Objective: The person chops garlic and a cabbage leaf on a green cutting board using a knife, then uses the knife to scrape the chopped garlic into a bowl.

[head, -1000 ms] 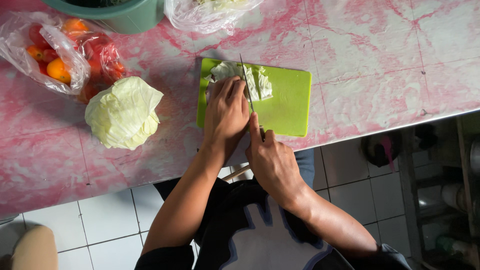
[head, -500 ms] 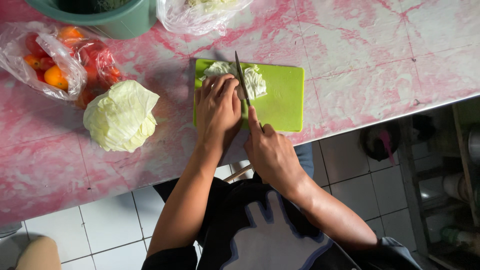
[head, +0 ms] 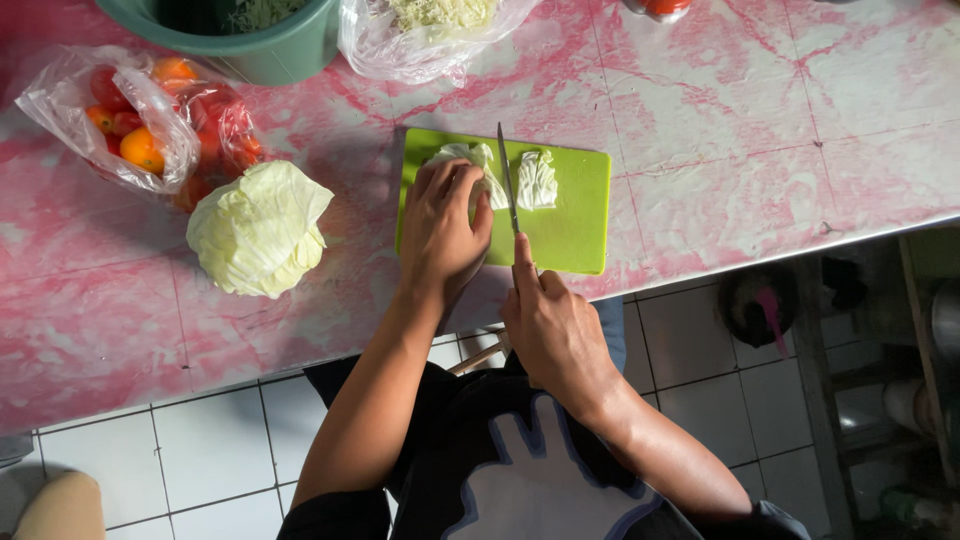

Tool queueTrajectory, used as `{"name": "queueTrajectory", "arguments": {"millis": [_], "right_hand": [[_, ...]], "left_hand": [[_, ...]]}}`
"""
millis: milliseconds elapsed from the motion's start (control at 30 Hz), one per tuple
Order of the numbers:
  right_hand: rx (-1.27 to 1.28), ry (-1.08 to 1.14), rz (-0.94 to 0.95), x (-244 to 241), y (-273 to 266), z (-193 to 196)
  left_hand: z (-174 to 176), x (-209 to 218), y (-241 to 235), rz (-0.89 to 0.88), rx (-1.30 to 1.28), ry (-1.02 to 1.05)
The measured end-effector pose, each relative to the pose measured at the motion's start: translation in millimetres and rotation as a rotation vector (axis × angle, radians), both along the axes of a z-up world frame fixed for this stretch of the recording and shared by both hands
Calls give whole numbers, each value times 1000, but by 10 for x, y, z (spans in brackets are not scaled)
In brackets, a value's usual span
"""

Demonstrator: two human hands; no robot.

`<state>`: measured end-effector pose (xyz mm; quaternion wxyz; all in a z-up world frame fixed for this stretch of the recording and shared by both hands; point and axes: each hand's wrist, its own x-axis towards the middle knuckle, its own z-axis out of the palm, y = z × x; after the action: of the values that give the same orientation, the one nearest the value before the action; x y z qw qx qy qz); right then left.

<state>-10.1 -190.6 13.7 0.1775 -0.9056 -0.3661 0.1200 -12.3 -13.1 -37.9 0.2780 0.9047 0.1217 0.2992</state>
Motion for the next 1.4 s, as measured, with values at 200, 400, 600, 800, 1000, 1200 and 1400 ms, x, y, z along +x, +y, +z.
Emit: {"name": "queueTrajectory", "arguments": {"millis": [200,400,600,800,1000,1200,1400], "right_hand": [[35,-84,112,-28,58,-5],[-72,-100,125,7,85,-7],[-75,-52,159,78,89,-26],[-23,-17,167,228,199,-75],[5,-13,132,214,208,-27],[27,76,9,211,27,-3],[70,-8,54,132,13,19]], "left_hand": [[-92,-11,8,-11,-30,25],[-209,21,30,8,-14,-9],[-180,18,37,7,23,19],[-209,13,70,-18,9,63],[-151,24,108,-50,-25,-59],[-30,-32,82,0,-74,11],[-121,-7,124,66,-13,-33]]}}
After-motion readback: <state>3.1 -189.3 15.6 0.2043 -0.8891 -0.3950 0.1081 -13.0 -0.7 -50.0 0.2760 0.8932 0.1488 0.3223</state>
